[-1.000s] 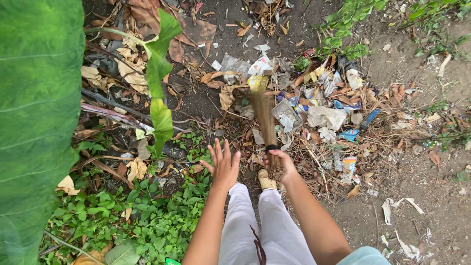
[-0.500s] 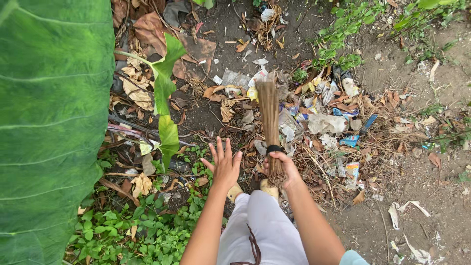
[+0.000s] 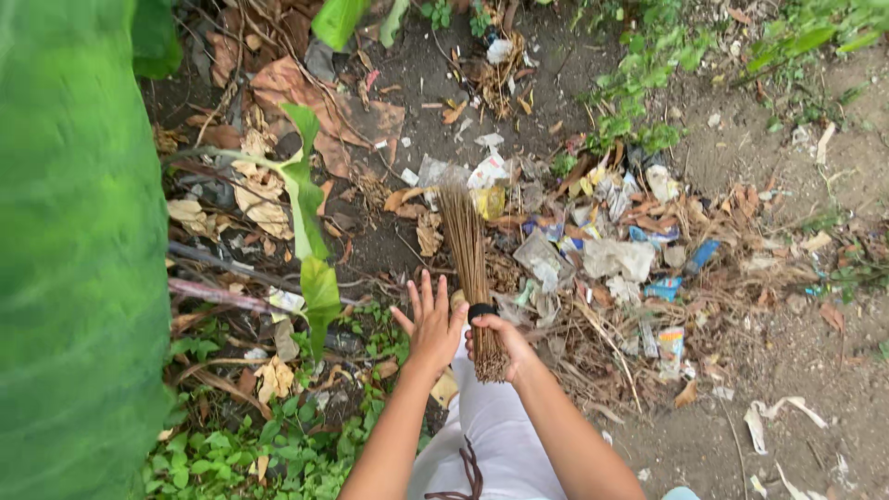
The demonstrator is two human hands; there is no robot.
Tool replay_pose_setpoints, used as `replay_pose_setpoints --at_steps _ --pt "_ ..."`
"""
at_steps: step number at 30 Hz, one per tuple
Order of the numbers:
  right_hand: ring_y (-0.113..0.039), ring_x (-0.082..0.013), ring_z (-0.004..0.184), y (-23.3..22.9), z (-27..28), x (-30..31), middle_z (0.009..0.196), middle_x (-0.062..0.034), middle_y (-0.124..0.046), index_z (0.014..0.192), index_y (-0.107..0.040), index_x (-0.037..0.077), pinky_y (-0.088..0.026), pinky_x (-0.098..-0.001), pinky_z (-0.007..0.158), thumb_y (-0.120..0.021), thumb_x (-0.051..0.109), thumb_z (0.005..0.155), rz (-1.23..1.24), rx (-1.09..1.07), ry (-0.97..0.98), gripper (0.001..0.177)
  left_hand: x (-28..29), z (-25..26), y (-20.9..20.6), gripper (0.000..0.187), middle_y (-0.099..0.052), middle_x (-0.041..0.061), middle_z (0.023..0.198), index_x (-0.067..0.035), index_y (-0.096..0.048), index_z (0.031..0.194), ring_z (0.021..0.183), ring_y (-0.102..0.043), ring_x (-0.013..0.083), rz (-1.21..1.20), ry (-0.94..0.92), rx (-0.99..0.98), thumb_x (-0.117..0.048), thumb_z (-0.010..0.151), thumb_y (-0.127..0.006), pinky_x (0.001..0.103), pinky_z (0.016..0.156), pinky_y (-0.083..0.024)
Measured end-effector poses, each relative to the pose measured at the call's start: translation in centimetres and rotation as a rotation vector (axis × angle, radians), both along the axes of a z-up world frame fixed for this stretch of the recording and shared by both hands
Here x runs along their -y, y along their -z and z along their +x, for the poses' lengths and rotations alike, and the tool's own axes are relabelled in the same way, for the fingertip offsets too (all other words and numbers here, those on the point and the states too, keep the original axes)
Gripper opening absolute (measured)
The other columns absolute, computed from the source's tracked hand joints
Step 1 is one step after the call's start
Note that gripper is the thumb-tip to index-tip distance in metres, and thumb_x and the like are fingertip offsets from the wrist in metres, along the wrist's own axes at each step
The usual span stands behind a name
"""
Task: The person sweeps an outdoor dirt ground littered with dry leaves and trash using a handheld stick broom.
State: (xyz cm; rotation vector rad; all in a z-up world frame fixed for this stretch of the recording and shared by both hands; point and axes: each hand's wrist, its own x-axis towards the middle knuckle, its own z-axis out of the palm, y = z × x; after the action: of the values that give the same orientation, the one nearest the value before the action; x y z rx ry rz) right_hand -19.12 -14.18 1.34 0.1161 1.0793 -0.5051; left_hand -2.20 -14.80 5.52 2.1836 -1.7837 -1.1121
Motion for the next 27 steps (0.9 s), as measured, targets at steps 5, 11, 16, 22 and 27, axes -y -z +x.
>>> replay_pose_setpoints --at_steps 5,11,16,22,27 --pt "-0.067 -0.0233 0.061 0.8 0.8 4.4 0.075 -0.0107 -0.069 0.092 -0.068 0.003 -0.059 -0.0376 0.058 -0.071 0.024 0.079 0.031 0.016 -0.061 0.025 5.5 0.0 0.0 0.078 0.002 0.009 0.172 -0.017 -0.022 0.162 0.157 0.01 0.0363 0.042 0.089 0.066 -0.062 0.1 -0.035 0.073 0.113 0.012" --pt "-0.064 -0.0238 0.055 1.2 1.5 9.2 0.071 -0.0118 -0.067 0.091 -0.067 0.004 -0.057 -0.0359 0.052 -0.072 0.026 0.08 0.119 0.107 -0.178 0.025 10.3 1.1 -0.7 0.079 0.001 0.009 0.172 -0.017 -0.021 0.163 0.157 0.01 0.0349 0.071 0.088 0.071 -0.063 0.1 -0.033 0.072 0.114 0.012" --pt "-0.066 -0.0214 0.063 0.7 2.6 12.0 0.077 -0.0088 -0.068 0.095 -0.066 0.006 -0.058 -0.0372 0.058 -0.072 0.022 0.08 0.124 0.041 -0.175 0.023 12.7 2.7 -0.5 0.078 0.002 0.009 0.172 -0.018 -0.022 0.162 0.157 0.01 0.0354 0.082 0.014 0.071 -0.064 0.1 -0.033 0.073 0.113 0.012" --pt "-0.065 -0.0219 0.062 1.0 4.9 14.7 0.076 -0.0088 -0.067 0.096 -0.066 0.006 -0.058 -0.0372 0.058 -0.073 0.021 0.079 0.131 0.037 -0.176 0.023 14.3 5.3 1.0 0.077 0.002 0.009 0.172 -0.017 -0.023 0.162 0.157 0.009 0.0364 0.076 -0.063 0.049 -0.062 0.1 -0.033 0.075 0.111 0.013" --pt "-0.067 -0.0217 0.063 4.8 8.9 16.0 0.077 -0.0082 -0.068 0.096 -0.067 0.007 -0.057 -0.0372 0.059 -0.072 0.023 0.08 0.167 0.038 -0.201 0.023 16.1 7.9 3.2 0.073 0.002 0.006 0.173 -0.02 -0.025 0.162 0.158 0.008 0.0348 0.143 -0.107 0.032 -0.059 0.101 -0.033 0.073 0.115 0.012"
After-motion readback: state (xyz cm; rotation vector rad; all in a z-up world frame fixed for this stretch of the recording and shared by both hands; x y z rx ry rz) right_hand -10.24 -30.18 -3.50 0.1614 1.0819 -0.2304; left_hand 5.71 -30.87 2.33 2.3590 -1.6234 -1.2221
